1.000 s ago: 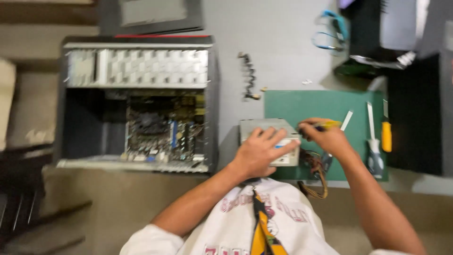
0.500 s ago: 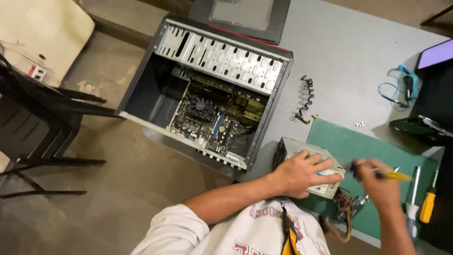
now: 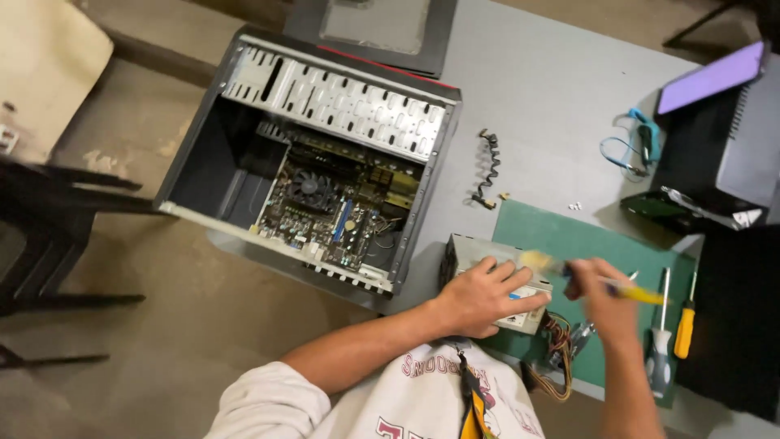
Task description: Removing a power supply unit from a computer case and cleaning it and its cables using a brush.
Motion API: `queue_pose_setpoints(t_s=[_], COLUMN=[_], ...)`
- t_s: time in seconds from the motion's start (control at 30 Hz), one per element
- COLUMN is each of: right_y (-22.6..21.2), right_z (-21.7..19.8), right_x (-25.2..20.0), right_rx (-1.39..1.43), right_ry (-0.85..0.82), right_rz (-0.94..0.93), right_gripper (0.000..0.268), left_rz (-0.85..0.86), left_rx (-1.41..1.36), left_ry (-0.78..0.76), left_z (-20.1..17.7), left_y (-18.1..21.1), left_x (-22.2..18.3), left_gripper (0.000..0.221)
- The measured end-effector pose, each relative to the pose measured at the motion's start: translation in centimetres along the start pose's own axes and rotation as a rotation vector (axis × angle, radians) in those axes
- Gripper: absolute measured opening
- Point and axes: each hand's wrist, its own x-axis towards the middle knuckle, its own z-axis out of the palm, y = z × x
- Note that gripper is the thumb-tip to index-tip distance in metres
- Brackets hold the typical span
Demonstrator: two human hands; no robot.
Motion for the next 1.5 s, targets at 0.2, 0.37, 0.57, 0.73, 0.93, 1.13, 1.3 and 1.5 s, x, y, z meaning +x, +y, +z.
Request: queue_pose_setpoints(t_s=[0.2, 0.37, 0.57, 0.73, 0.93, 1.13, 1.3, 1.5], right_y=[2.6, -3.6, -8.4, -11.5, -11.1, -8.6, -6.6, -3.2], right_z=[1.7, 3.3, 8.1, 9.4, 11.0, 9.3, 4.3, -0.9], right_x=[2.5, 5.0, 7.9, 9.3, 10.8, 12.0, 12.0, 8.2], right_rx=[0.285, -0.028, -0.199, -0.012, -0.505, -0.156, -0.492, -0.255], right_ry=[0.024, -0.084, -0.411, -0.602, -0.573, -0.674, -0.570, -0.428], right_rz=[-0.022, 0.074, -0.137, -0.057, -0.144, 0.043, 0.141, 0.143], right_gripper=[0.038, 0.037, 0.043, 0.038, 0.047, 0.041, 0.039, 0.037], left_rz=[0.002, -0.056, -0.079, -0.082, -0.102, -0.109, -0.057, -0.058], left_rx=[-0.219, -0.199, -0.143, -0.133, -0.140, -0.164, -0.173, -0.222], left_ry=[0.233, 0.436, 0.450, 0.449, 0.421, 0.451, 0.443, 0.357], left_z=[2.3, 3.0, 1.8, 2.3, 2.6, 3.0, 1.8, 2.1], left_y=[1.9, 4.8, 4.4, 3.9, 4.3, 4.4, 3.8, 2.8], left_x=[-0.8, -1.7, -1.5, -1.2, -1.6, -1.7, -1.3, -1.1], left_gripper=[0.116, 0.032, 0.030, 0.032, 0.036, 0.031, 0.032, 0.034])
